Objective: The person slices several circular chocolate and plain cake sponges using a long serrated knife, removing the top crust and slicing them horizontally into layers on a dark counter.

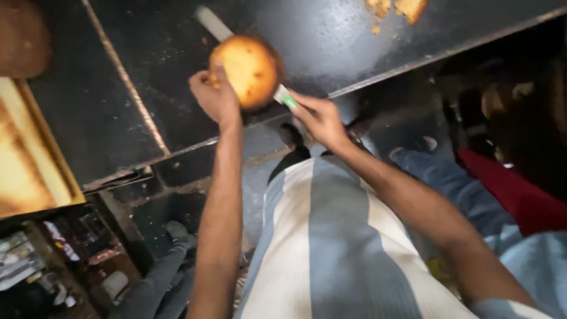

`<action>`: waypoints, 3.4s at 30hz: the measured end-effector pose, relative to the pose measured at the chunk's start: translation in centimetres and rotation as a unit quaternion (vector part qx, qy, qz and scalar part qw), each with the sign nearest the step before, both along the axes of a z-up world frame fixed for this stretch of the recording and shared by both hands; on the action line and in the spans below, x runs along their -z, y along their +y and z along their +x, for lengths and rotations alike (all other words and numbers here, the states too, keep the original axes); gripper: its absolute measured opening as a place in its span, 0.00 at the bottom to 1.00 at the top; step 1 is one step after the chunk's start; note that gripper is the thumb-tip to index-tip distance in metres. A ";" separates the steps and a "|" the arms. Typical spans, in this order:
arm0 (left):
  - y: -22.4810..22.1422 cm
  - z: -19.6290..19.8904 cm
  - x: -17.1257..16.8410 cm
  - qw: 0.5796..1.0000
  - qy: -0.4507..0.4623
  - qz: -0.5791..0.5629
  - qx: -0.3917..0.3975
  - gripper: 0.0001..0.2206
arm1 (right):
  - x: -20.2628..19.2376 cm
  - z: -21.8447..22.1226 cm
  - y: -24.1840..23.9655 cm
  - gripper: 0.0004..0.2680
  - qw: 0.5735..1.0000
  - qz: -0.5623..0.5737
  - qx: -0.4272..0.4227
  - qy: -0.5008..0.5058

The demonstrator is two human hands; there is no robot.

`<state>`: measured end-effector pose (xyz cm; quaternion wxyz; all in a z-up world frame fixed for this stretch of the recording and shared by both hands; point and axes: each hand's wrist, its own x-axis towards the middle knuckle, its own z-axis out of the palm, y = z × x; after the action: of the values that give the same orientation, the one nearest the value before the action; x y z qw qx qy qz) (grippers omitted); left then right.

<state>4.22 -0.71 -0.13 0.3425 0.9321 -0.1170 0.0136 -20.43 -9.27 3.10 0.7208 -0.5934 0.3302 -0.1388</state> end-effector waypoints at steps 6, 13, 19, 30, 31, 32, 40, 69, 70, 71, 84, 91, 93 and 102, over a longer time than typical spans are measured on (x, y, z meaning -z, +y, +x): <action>-0.5 -1.4 2.7 0.989 -0.125 -0.082 -0.006 0.19 | -2.6 -6.3 1.4 0.15 0.993 0.107 -0.011 0.038; 0.0 -2.2 4.4 0.972 0.044 -0.223 -0.057 0.17 | 0.9 -0.6 0.5 0.13 0.996 -0.017 -0.002 -0.087; -1.5 -4.1 3.0 0.952 0.020 -0.305 -0.009 0.26 | -1.7 -6.2 1.9 0.15 0.994 0.093 -0.022 0.051; -1.2 -9.2 2.1 0.818 0.235 -0.513 0.110 0.40 | -1.5 -3.9 2.4 0.15 0.995 0.032 -0.047 0.078; -0.8 -9.0 2.1 0.822 0.229 -0.508 0.122 0.40 | -1.8 -4.4 3.1 0.16 0.990 0.098 -0.023 0.097; -0.2 -8.2 2.0 0.825 0.219 -0.508 0.117 0.40 | -1.8 -4.4 3.4 0.16 0.980 0.163 0.001 0.117; -4.9 3.9 -4.0 0.955 -0.023 0.102 0.278 0.34 | -1.5 -4.6 1.5 0.14 0.993 0.009 -0.100 0.069; -7.2 0.0 -4.4 0.853 -0.130 0.176 0.474 0.32 | 3.1 -5.0 -0.7 0.16 0.965 0.171 0.192 -0.046; -7.0 -0.1 -4.5 0.856 -0.085 0.172 0.480 0.32 | 3.3 -4.9 -0.6 0.16 0.963 0.177 0.200 -0.043; -6.7 -0.4 -4.6 0.853 -0.080 0.174 0.485 0.32 | 3.5 -4.9 -0.6 0.15 0.969 0.155 0.191 -0.038; -6.4 -0.8 -4.3 0.830 -0.119 0.197 0.508 0.32 | 3.5 -4.5 -0.4 0.15 0.974 0.151 0.163 -0.049; -6.3 -1.4 -3.9 0.850 -0.147 0.181 0.472 0.30 | 1.1 -9.4 1.9 0.15 0.977 0.166 0.126 -0.037; -6.2 -2.2 -3.7 0.875 -0.145 0.211 0.411 0.30 | 1.5 -6.1 0.3 0.15 0.977 0.169 0.127 -0.001; -5.8 -4.1 -3.0 0.925 -0.175 0.228 0.250 0.28 | 1.2 -10.6 3.0 0.15 0.993 0.098 0.071 0.013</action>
<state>0.09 -6.55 2.84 0.0875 0.9082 -0.4043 0.0632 -31.06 -6.27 1.95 0.7594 -0.4967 0.3931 -0.1486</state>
